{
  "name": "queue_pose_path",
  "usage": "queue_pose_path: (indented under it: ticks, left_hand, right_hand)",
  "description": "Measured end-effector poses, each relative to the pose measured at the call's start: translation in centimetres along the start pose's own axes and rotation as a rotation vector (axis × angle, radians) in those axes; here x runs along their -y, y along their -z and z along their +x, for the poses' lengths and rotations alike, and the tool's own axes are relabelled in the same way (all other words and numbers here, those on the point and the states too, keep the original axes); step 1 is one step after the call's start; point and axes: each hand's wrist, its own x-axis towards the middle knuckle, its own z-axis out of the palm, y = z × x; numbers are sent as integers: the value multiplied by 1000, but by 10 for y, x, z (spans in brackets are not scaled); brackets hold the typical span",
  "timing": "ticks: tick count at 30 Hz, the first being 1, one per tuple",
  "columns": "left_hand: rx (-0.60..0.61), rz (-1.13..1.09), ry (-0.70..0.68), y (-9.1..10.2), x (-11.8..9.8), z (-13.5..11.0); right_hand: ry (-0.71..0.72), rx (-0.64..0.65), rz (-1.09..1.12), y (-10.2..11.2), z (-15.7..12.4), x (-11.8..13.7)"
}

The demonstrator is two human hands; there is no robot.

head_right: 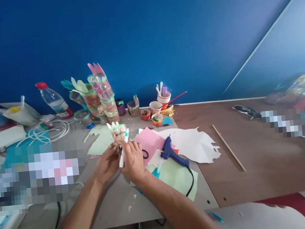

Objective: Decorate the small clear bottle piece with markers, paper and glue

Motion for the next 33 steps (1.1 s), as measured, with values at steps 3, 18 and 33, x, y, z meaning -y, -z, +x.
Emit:
queue_pose_path:
  ticks: [3, 18, 33]
  left_hand:
    - [-2, -18, -2, 0, -3, 0]
    - [-39, 23, -40, -1, -3, 1]
    - [-251, 202, -232, 3, -7, 4]
  right_hand:
    - [18, -39, 57, 2, 0, -1]
    - [-223, -126, 154, -17, 2, -24]
    - [-314, -56, 82, -19, 8, -49]
